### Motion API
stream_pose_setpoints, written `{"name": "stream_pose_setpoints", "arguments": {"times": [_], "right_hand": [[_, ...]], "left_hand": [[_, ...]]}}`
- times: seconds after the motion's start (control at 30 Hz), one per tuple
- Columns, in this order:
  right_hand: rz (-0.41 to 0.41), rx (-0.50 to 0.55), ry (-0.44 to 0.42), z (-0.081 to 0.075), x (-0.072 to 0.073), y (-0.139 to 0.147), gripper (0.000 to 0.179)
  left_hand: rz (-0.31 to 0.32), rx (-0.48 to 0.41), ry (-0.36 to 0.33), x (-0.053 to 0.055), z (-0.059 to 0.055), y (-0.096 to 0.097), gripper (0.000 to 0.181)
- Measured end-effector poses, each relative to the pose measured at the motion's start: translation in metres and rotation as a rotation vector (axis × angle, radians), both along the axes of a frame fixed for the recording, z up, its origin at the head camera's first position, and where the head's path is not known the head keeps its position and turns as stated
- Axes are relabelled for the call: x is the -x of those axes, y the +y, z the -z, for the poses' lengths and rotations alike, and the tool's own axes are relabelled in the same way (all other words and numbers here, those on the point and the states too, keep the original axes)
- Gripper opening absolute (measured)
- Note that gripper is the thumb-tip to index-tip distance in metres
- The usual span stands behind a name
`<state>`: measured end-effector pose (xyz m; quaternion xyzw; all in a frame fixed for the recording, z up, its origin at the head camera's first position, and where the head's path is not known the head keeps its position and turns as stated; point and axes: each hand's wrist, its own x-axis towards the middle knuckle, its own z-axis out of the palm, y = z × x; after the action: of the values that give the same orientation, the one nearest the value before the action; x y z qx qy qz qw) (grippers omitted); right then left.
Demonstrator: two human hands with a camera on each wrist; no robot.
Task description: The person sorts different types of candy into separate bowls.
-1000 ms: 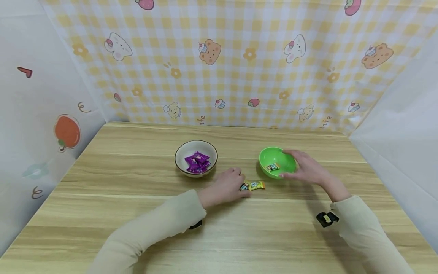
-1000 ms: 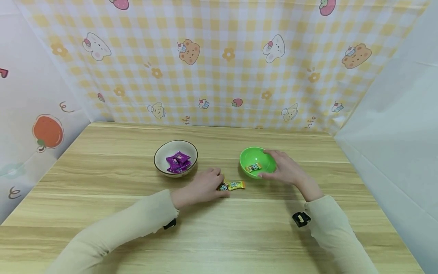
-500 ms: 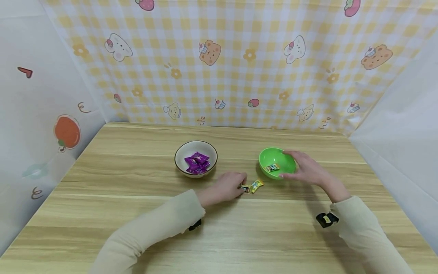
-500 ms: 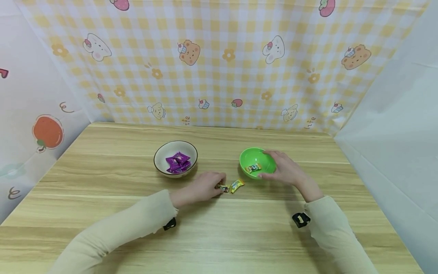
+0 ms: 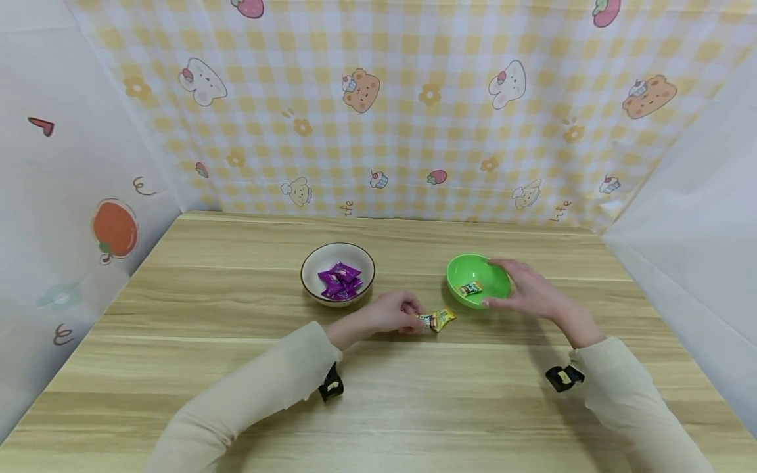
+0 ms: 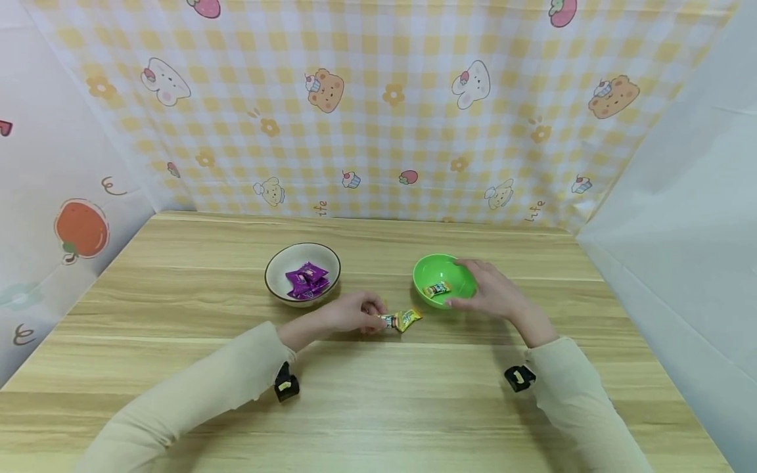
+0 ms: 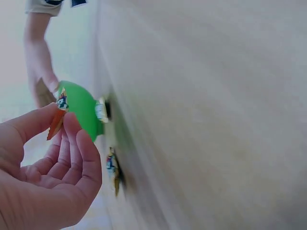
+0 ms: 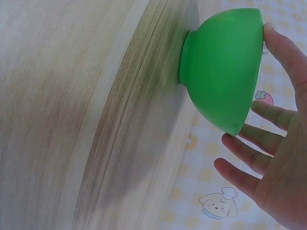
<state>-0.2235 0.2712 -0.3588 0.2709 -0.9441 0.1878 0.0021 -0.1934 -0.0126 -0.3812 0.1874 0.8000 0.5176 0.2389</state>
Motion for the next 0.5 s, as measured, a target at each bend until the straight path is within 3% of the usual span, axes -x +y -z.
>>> {"name": "stream_pose_setpoints", "arguments": {"times": [0.23,0.5], "right_hand": [[-0.004,0.002,-0.002,0.0,0.001,0.001,0.082],[0.001,0.002,-0.007,-0.001,-0.001,0.001,0.081]], "left_hand": [[-0.08,-0.094,-0.128,0.004,-0.013,0.006,0.015],[-0.124,-0.138,-0.111,0.015,-0.025,0.012,0.015]]}}
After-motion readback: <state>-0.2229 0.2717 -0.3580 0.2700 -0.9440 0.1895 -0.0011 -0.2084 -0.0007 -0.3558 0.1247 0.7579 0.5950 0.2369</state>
